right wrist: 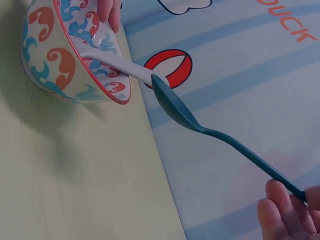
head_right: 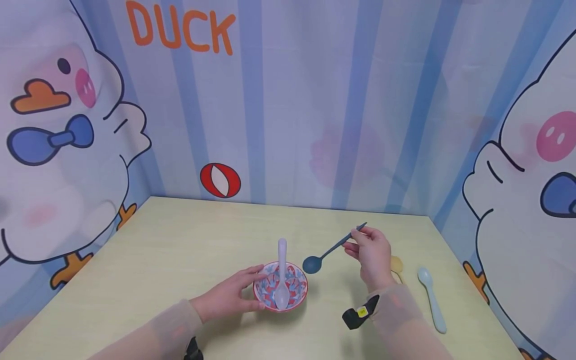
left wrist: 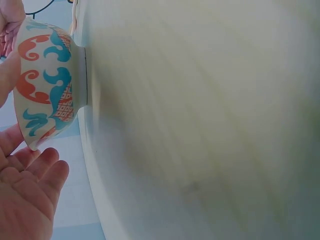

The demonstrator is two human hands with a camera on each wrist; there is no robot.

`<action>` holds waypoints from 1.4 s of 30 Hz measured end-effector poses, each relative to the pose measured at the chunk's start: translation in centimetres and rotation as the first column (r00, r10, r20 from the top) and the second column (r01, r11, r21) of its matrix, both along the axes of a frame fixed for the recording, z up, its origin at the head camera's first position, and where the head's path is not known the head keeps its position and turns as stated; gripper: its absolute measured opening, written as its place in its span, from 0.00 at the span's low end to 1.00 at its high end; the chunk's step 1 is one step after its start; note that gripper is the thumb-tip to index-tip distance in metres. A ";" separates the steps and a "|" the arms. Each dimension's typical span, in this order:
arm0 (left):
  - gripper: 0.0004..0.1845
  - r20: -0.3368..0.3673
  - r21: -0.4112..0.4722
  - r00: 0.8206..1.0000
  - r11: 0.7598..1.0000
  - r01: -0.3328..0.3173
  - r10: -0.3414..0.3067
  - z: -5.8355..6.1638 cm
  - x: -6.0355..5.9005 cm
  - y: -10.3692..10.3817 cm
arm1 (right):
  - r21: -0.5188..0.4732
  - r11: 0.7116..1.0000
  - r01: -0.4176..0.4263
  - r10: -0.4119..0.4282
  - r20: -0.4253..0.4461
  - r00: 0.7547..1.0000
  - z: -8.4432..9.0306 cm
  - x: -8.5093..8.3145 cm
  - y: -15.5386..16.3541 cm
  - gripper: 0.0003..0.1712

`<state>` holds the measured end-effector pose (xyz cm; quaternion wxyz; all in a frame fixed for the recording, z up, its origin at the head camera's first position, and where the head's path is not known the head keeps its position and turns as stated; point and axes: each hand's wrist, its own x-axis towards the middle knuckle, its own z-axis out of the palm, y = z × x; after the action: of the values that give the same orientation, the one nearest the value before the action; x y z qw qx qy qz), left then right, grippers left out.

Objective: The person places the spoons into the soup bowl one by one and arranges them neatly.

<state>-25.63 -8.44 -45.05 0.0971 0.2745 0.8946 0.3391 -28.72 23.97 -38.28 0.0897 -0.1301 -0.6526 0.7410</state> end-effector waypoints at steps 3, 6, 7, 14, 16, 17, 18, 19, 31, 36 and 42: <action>0.39 -0.006 0.001 1.000 1.000 0.001 -0.001 -0.1 -0.1 0.0 | 0.016 1.000 -0.023 0.022 0.013 1.000 -0.1 -0.2 -0.5 0.17; 0.39 -0.009 0.001 1.000 1.000 0.002 -0.002 -0.2 -0.1 0.0 | 0.034 0.998 -0.047 0.046 0.029 0.999 -0.1 -0.3 -1.1 0.17; 0.39 -0.010 0.000 1.000 1.000 0.001 -0.001 -0.2 -0.1 0.0 | 0.040 0.998 -0.057 0.055 0.033 0.998 -0.1 -0.4 -1.2 0.18; 0.39 -0.012 -0.005 1.000 1.000 -0.002 0.002 -0.2 -0.1 0.0 | 0.053 0.990 -0.127 0.125 0.043 0.991 -0.5 -0.7 -2.2 0.18; 0.39 -0.007 -0.005 1.000 1.000 -0.004 0.004 -0.1 -0.1 0.0 | 0.055 0.989 -0.140 0.137 0.048 0.989 -0.7 -0.8 -2.4 0.17; 0.39 -0.004 -0.004 1.000 1.000 -0.005 0.005 -0.1 -0.1 0.0 | 0.059 0.987 -0.147 0.144 0.049 0.988 -0.8 -0.9 -2.6 0.17; 0.39 0.000 -0.003 1.000 1.000 -0.005 0.005 -0.1 -0.1 0.0 | 0.065 0.986 -0.155 0.152 0.050 0.987 -0.9 -0.9 -2.7 0.17; 0.39 0.003 -0.003 1.000 1.000 -0.006 0.006 -0.1 -0.1 0.0 | 0.071 0.984 -0.163 0.160 0.049 0.986 -1.0 -1.0 -2.8 0.17; 0.40 0.005 -0.001 1.000 1.000 -0.005 0.005 -0.2 -0.2 0.0 | 0.124 0.963 -0.238 0.234 0.051 0.971 -2.0 -1.3 -4.0 0.15; 0.40 0.010 0.002 1.000 1.000 -0.007 0.007 -0.2 -0.1 0.0 | 0.138 0.956 -0.259 0.253 0.059 0.966 -2.4 -1.4 -4.3 0.16; 0.40 0.007 0.003 1.000 1.000 -0.009 0.009 -0.2 -0.1 0.0 | 0.147 0.950 -0.277 0.270 0.064 0.961 -2.8 -1.5 -4.6 0.18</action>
<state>-25.74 -8.48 -45.20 0.0979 0.2693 0.8950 0.3418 -30.17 19.33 -41.09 -0.0180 -0.0469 -0.7216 0.6905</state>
